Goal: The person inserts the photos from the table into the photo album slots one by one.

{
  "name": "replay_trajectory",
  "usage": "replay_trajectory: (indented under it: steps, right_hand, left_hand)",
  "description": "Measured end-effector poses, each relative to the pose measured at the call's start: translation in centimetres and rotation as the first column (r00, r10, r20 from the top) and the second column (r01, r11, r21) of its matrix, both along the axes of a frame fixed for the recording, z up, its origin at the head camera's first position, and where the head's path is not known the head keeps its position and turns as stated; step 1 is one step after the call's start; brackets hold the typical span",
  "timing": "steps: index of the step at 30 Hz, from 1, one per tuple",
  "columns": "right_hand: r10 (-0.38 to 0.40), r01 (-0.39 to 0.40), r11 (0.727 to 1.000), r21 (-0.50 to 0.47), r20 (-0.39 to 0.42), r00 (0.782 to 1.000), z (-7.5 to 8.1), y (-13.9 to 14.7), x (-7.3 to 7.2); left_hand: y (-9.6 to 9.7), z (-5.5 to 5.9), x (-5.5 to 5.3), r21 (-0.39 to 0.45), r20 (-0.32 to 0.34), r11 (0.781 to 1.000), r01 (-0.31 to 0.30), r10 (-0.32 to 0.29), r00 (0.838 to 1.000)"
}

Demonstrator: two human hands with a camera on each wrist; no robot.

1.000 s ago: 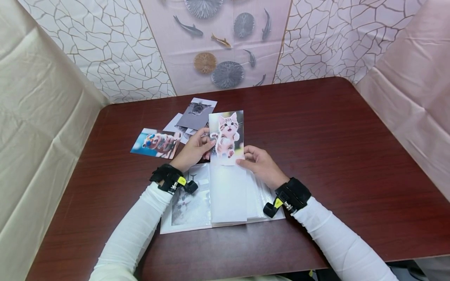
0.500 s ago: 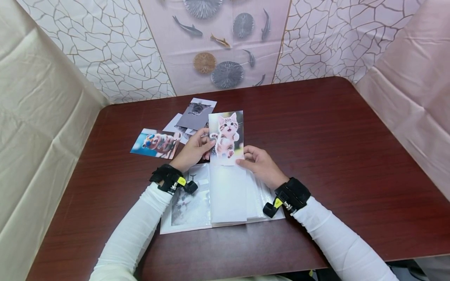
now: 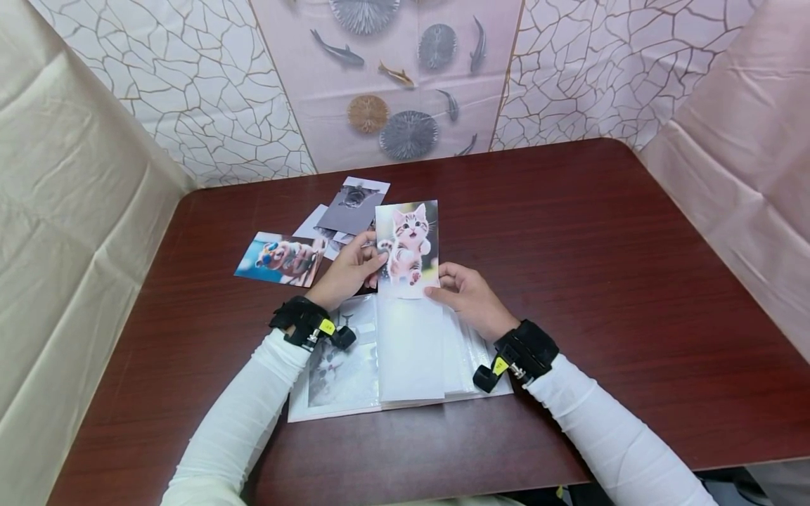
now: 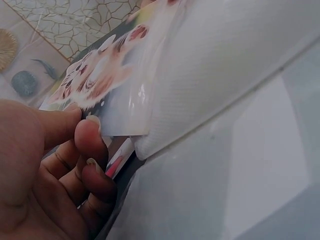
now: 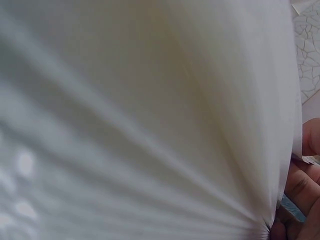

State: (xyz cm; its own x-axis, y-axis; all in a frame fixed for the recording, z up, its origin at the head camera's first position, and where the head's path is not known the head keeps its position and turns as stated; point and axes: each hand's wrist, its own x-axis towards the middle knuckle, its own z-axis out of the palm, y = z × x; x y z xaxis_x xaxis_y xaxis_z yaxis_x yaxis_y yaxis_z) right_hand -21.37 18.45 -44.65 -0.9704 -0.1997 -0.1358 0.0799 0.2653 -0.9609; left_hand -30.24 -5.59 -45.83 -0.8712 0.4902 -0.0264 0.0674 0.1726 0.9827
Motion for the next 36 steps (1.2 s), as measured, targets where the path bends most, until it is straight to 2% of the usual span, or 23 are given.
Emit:
replay_trajectory:
  steps: [14,22,36]
  right_hand:
    - [-0.008,0.008,1.0,0.014,0.008,1.0,0.02,-0.07,0.02]
    - [-0.011,0.011,0.999,-0.033,0.008,1.0,-0.1,0.1,-0.04]
    - [-0.033,0.032,0.998,-0.057,-0.01,0.999,-0.22,-0.01,-0.06]
  left_hand:
    - [0.07,0.08,0.05,-0.007,0.002,1.0,-0.01,0.01,1.0]
    - [0.16,0.16,0.03,-0.02,-0.004,1.0,-0.014,0.014,1.0]
    - [0.05,0.2,-0.03,-0.042,-0.011,0.999,-0.022,0.022,1.0]
